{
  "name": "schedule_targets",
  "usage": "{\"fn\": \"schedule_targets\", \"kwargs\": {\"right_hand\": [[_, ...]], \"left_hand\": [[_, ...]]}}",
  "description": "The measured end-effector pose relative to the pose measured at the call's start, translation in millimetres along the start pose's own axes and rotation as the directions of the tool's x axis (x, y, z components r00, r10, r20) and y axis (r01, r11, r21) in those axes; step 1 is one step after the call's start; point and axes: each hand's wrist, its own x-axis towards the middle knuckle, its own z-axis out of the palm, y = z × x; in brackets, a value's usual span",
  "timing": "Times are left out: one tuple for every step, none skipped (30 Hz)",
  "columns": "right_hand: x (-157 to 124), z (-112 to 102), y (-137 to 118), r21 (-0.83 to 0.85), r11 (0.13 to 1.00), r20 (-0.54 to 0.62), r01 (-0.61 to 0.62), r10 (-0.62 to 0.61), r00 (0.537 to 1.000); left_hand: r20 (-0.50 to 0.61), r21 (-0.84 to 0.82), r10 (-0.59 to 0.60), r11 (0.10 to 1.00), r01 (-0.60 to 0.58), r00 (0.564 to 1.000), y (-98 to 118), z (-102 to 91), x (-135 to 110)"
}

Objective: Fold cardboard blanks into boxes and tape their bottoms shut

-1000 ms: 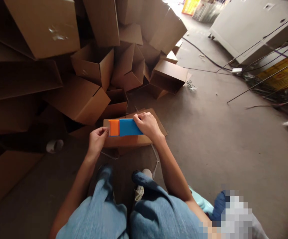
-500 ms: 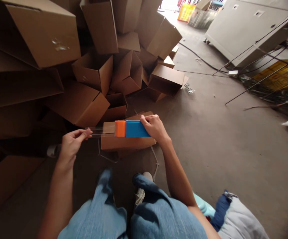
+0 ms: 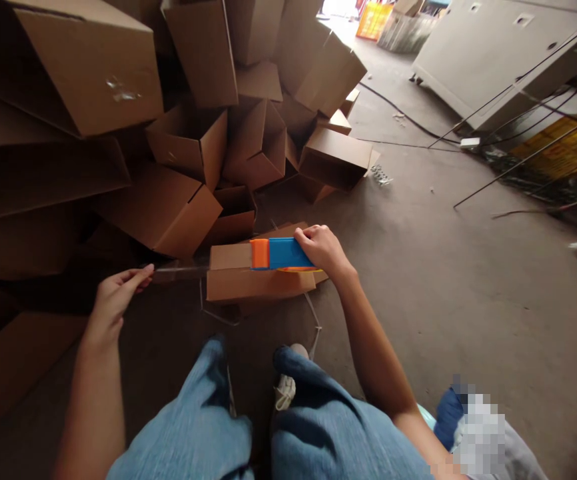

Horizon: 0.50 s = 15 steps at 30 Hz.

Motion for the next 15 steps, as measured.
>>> {"fn": "schedule_targets", "kwargs": {"right_hand": [[0.4,0.4,-1.9,-0.026,1.0,0.007,-0.008,0.008,1.0],[0.6,0.9,-3.4,-0.048,0.999,0.013,-0.015,0.015,1.0],[0.6,1.5,-4.8,-0.069,0.997,0.017,-0.021,0.023,1.0],[0.5,2.1,-6.0,-0.088,0.996,0.021,-0.027,0.029,0.999],[0.2,2.7,-7.3,-0.107,0.994,0.021,-0.034,0.037,0.999],[-0.1,3.4,-8.7,-0.126,0.991,0.019,-0.039,0.042,0.999],[-0.4,4.1,-10.3,-0.145,0.989,0.016,-0.041,0.044,0.999],[-0.7,4.9,-12.0,-0.164,0.986,0.013,-0.04,0.043,0.999],[-1.1,5.7,-13.8,-0.181,0.983,0.01,-0.038,0.04,0.999],[-1.4,6.4,-15.7,-0.195,0.98,0.009,-0.036,0.038,0.999],[-1.6,7.2,-17.6,-0.208,0.977,0.007,-0.036,0.039,0.999],[-1.8,7.9,-19.5,-0.221,0.975,0.007,-0.038,0.04,0.999],[-2.0,8.5,-21.3,-0.234,0.971,0.005,-0.039,0.042,0.999],[-2.1,9.0,-23.1,-0.249,0.968,0.006,-0.04,0.043,0.999],[-2.1,9.3,-24.8,-0.264,0.964,0.007,-0.04,0.044,0.999]], "left_hand": [[-0.024,0.028,-0.025,0.999,0.026,0.999,-0.7,4.6,-0.9],[-0.053,0.06,-0.045,0.997,0.048,0.998,-1.4,9.5,-1.8],[-0.073,0.081,-0.056,0.995,0.062,0.996,-2.4,14.7,-2.5],[-0.07,0.087,-0.058,0.994,0.064,0.996,-3.6,19.9,-3.0],[-0.073,0.096,-0.062,0.993,0.069,0.995,-5.2,24.8,-3.3],[-0.081,0.107,-0.065,0.992,0.074,0.995,-7.1,29.2,-3.3],[-0.087,0.123,-0.065,0.99,0.075,0.994,-9.3,32.8,-3.0],[-0.093,0.145,-0.06,0.987,0.073,0.994,-11.7,35.5,-2.5],[-0.1,0.171,-0.049,0.983,0.066,0.994,-14.2,37.2,-1.8],[-0.105,0.2,-0.037,0.978,0.058,0.994,-16.7,38.2,-1.1],[-0.107,0.229,-0.024,0.972,0.048,0.994,-19.2,38.4,-0.2],[-0.109,0.258,-0.014,0.965,0.042,0.994,-21.5,38.2,0.6],[-0.113,0.286,-0.004,0.958,0.037,0.994,-23.4,37.7,1.3],[-0.115,0.309,0.005,0.95,0.031,0.993,-24.9,37.0,1.9],[-0.114,0.329,0.012,0.944,0.027,0.993,-26.0,36.4,2.3]]}}
